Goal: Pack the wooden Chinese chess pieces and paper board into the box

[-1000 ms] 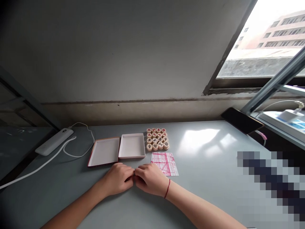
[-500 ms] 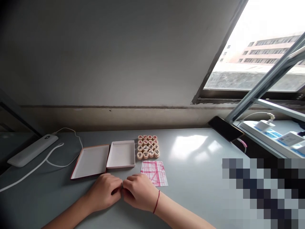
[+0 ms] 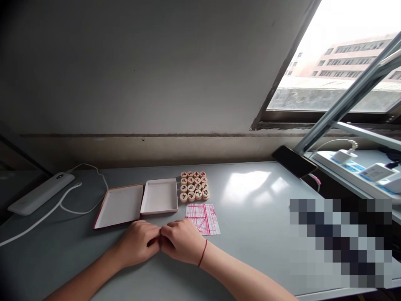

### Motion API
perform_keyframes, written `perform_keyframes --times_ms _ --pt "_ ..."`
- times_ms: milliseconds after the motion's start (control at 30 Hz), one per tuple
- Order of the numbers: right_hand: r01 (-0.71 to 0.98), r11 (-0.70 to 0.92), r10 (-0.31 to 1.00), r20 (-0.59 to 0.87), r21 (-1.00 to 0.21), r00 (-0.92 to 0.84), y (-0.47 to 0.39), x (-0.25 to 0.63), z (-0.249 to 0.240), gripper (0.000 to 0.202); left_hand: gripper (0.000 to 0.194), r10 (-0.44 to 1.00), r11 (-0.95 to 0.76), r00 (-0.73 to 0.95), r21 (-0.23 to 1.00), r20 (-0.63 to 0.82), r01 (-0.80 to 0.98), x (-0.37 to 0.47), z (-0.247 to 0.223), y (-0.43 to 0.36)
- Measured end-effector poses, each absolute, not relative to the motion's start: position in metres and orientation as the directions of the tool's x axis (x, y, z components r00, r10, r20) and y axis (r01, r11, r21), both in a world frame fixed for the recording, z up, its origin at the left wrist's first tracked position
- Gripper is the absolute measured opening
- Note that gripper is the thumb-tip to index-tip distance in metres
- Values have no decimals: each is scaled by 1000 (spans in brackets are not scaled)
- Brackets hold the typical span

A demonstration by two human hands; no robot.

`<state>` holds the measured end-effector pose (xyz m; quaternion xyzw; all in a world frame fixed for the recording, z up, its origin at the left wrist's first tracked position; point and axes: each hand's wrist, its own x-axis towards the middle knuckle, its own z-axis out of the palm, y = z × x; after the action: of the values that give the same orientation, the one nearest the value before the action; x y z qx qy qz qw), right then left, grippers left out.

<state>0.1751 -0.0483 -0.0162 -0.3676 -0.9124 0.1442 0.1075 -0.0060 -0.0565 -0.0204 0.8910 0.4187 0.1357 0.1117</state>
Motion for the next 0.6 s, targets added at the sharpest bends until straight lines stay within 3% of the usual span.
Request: perform_keyframes --times_ms 300,467,600 --pt "739 620 773 43 -264 -633 -38 209 20 7 13 785 -615 608 277 120 738 -6 -17 -58" --pt "885 419 878 -157 -204 -452 -28 240 36 18 18 778 -627 608 268 161 732 -6 -20 -59" --pt "926 339 880 -292 -165 -374 -30 240 30 24 19 742 -671 627 255 239 696 -8 -23 -60"
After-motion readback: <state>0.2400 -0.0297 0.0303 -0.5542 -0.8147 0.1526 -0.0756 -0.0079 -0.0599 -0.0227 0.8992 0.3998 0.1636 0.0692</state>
